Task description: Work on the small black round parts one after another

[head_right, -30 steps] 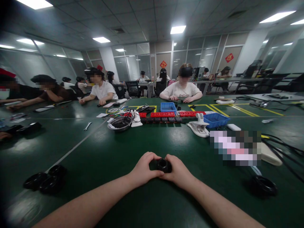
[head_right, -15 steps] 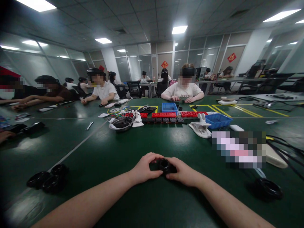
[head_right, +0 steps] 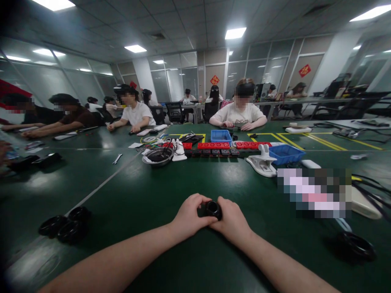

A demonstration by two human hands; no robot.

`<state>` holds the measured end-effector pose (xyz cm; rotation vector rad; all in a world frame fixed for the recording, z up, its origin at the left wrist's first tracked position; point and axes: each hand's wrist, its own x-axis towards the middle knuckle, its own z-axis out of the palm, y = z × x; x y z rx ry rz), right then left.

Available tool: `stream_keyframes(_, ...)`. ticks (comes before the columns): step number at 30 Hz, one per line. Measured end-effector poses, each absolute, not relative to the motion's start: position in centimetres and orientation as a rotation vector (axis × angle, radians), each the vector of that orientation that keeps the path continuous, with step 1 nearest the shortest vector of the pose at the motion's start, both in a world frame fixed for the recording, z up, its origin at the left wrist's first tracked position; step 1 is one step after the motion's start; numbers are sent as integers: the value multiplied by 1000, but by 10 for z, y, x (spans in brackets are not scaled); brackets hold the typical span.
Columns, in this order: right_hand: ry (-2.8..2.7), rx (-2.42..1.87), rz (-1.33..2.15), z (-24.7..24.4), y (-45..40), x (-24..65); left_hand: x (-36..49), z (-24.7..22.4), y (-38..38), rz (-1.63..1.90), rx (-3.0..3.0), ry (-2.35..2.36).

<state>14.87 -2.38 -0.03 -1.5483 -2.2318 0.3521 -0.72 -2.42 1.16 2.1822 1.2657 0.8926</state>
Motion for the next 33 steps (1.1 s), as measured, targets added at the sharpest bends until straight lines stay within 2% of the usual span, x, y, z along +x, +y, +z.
stream_keyframes(2, -2223, -1606, 179, -2, -26, 145, -5, 10, -25, 924, 2161, 1332)
stream_keyframes(4, -2239, -1554, 158, 0, -26, 145, -5, 10, -23, 933, 2154, 1320)
stream_keyframes(6, -2284, -1397, 328, 4, -25, 152, -8, 11, -20, 910, 2146, 1220)
stream_keyframes(11, -2377, -1095, 1021, 16, -17, 176, -22, 17, -11, 697, 2152, 901)
stream_keyframes(14, -2372, -1082, 1110, 18, -14, 181, -25, 19, -10, 668, 2200, 862)
stream_keyframes(20, -2399, -1054, 1048, 16, -14, 176, -23, 18, -13, 657, 2231, 880)
stream_keyframes(24, -2364, -1212, 926, 11, -15, 173, -21, 19, -17, 672, 2209, 937)
stream_keyframes(33, -2257, -1617, 195, 0, -32, 149, -10, 12, -29, 872, 2130, 1234)
